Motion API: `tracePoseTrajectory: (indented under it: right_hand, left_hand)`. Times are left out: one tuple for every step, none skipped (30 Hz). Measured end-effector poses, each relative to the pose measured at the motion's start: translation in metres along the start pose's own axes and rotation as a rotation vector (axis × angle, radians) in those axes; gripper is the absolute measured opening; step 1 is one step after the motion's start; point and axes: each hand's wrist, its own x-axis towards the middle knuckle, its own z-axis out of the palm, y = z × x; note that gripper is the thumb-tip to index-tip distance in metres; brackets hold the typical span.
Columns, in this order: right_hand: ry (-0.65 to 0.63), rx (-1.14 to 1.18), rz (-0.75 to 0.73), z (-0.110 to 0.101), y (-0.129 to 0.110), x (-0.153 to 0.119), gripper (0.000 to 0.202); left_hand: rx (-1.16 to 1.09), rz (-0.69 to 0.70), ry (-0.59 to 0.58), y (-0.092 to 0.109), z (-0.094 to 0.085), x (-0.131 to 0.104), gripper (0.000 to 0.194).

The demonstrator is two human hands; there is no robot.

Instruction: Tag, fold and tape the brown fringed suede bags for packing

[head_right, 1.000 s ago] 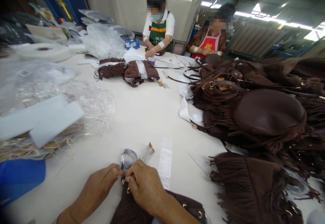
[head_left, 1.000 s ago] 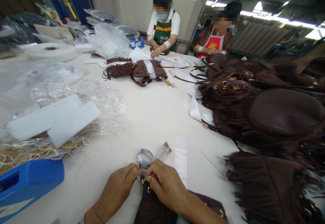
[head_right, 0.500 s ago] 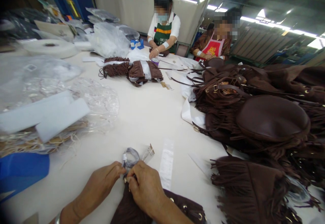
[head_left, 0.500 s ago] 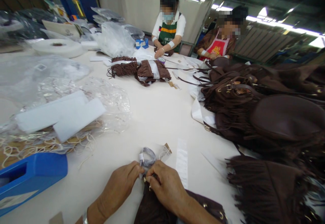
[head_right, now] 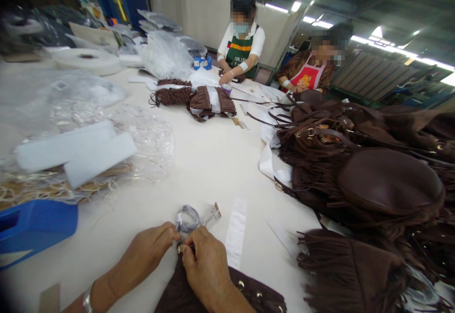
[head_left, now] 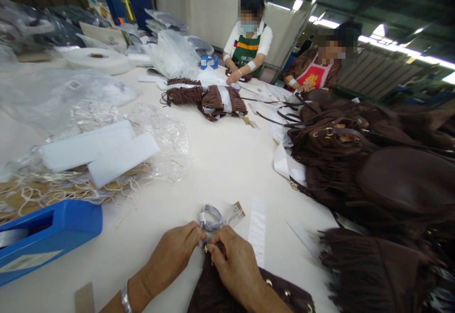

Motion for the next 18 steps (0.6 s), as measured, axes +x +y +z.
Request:
tracePoseTrajectory:
  right_hand:
    - [0.003,-0.001,0.006,0.001,0.0,0.0,0.009]
    - [0.006,0.0,0.009,0.002,0.001,-0.001,0.009]
    - [0.009,0.002,0.01,0.003,0.001,-0.001,0.009]
    - [0.011,0.005,0.008,0.004,0.002,-0.001,0.009]
    - [0.012,0.008,0.005,0.004,0.002,0.0,0.01]
    - [0.01,0.012,0.003,0.004,0.002,0.0,0.01]
    - [0.006,0.015,0.005,0.005,0.002,0.0,0.011]
    - [0.001,0.019,0.007,0.004,0.002,0.001,0.011]
    - [-0.004,0.024,0.01,0.004,0.002,0.001,0.011]
    - [-0.01,0.028,0.013,0.004,0.001,0.001,0.011]
    - [-0.013,0.032,0.015,0.004,0.001,0.001,0.011]
    - [-0.015,0.033,0.015,0.003,0.001,0.001,0.011]
    - [-0.015,0.033,0.013,0.003,0.001,0.001,0.01]
    - [-0.014,0.031,0.01,0.003,0.001,0.001,0.01]
    - [-0.013,0.03,0.007,0.003,0.001,0.001,0.01]
    - [-0.012,0.03,0.003,0.002,0.001,0.001,0.011]
    - [-0.012,0.032,-0.001,0.002,0.001,0.001,0.011]
    - [-0.011,0.034,-0.005,0.002,0.001,0.001,0.011]
  left_hand:
    - [0.002,-0.006,-0.001,0.0,0.0,0.0,0.013]
    - [0.003,-0.013,-0.003,0.001,0.001,0.001,0.012]
    - [0.002,-0.02,-0.004,0.001,0.001,0.0,0.012]
    - [-0.006,-0.027,-0.003,0.002,0.002,0.0,0.013]
    - [-0.022,-0.035,-0.001,0.002,0.002,-0.002,0.016]
    - [-0.05,-0.051,0.008,0.004,0.002,-0.004,0.02]
    - [-0.089,-0.077,0.019,0.006,0.001,-0.006,0.024]
    - [-0.136,-0.111,0.029,0.008,-0.001,-0.009,0.028]
    - [-0.184,-0.155,0.036,0.012,-0.004,-0.013,0.03]
    - [-0.226,-0.2,0.038,0.016,-0.006,-0.016,0.03]
    - [-0.257,-0.237,0.037,0.02,-0.009,-0.02,0.026]
    - [-0.276,-0.259,0.034,0.024,-0.011,-0.023,0.02]
    - [-0.283,-0.269,0.033,0.028,-0.012,-0.026,0.015]
    - [-0.283,-0.272,0.039,0.032,-0.012,-0.028,0.012]
    - [-0.282,-0.277,0.048,0.035,-0.011,-0.029,0.01]
    - [-0.287,-0.287,0.057,0.038,-0.009,-0.03,0.011]
    - [-0.3,-0.309,0.064,0.04,-0.006,-0.03,0.012]
    - [-0.321,-0.337,0.068,0.042,-0.004,-0.03,0.013]
